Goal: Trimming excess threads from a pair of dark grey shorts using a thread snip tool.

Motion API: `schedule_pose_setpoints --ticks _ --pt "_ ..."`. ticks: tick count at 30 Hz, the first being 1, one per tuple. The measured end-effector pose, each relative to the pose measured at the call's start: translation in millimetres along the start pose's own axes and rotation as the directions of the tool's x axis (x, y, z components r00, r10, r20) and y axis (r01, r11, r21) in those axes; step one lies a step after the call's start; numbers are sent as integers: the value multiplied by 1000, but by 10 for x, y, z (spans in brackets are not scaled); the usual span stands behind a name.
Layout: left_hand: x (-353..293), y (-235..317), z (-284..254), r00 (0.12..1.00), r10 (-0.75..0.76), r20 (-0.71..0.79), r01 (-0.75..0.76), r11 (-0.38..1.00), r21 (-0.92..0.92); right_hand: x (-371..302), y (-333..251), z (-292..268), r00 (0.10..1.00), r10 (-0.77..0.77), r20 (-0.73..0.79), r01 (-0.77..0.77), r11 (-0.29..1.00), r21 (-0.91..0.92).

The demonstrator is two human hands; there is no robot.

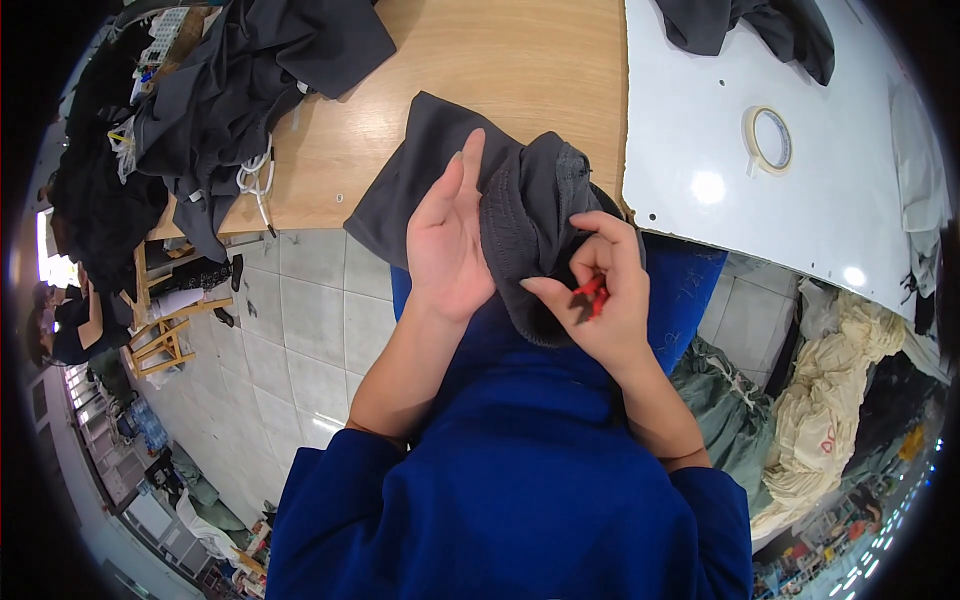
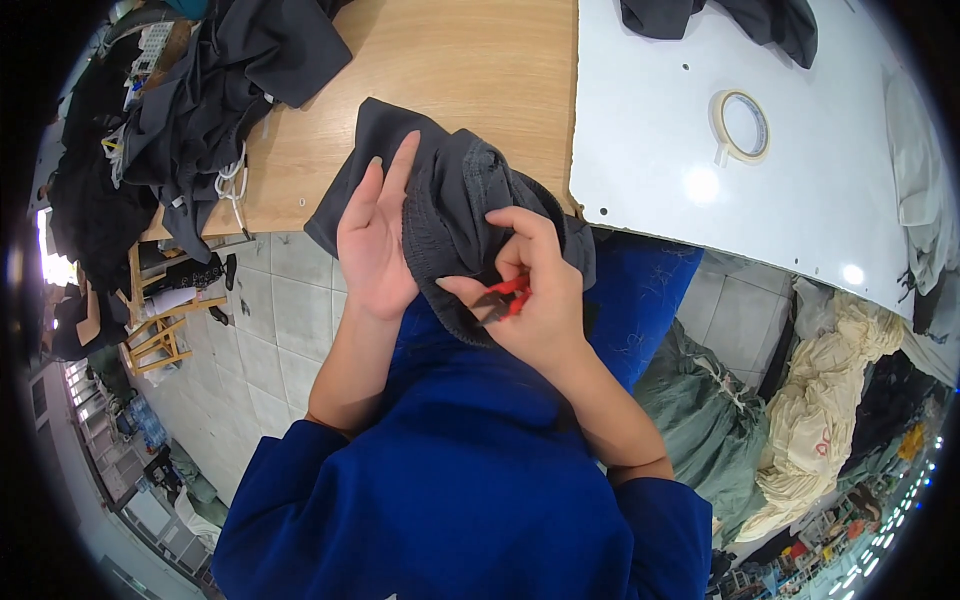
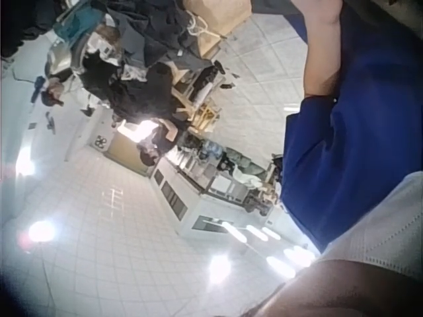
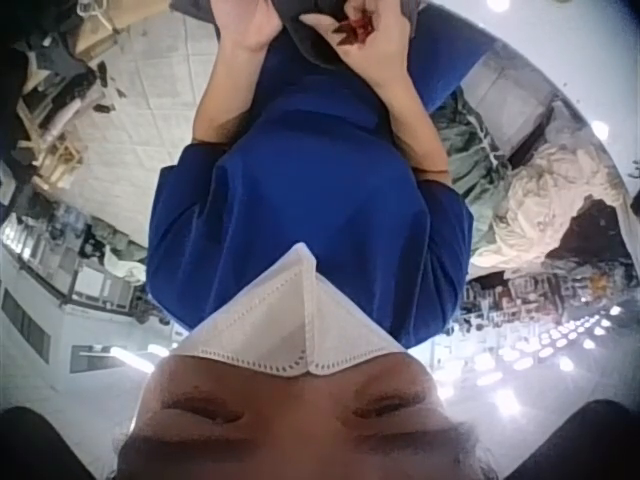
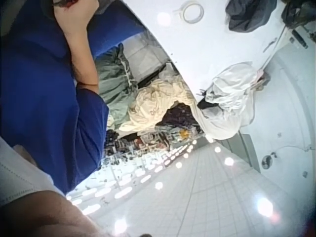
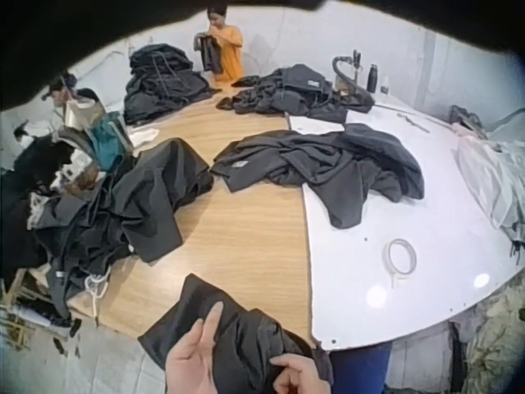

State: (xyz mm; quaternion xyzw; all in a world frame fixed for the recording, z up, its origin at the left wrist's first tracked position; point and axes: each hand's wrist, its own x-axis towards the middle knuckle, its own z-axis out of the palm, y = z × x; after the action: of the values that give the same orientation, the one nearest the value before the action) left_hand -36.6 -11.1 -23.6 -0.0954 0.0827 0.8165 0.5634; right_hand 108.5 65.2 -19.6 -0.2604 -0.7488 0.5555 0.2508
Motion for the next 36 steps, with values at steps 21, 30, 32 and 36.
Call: schedule_pose_setpoints --ticks 21,30,32,36 --pt "-32 274 -97 970 216 -117 -163 923 349 -34 356 -583 909 210 -361 -11 875 483" --pt "-255 365 -136 951 250 -182 -93 792 603 -119 546 -1089 815 354 -458 -423 905 -53" --pt "-257 332 -140 949 255 -188 -87 781 618 -63 469 -825 894 296 -337 -291 954 66" --pt "-238 273 -118 936 282 -211 -86 763 640 35 344 -369 927 353 -129 -373 905 -205"
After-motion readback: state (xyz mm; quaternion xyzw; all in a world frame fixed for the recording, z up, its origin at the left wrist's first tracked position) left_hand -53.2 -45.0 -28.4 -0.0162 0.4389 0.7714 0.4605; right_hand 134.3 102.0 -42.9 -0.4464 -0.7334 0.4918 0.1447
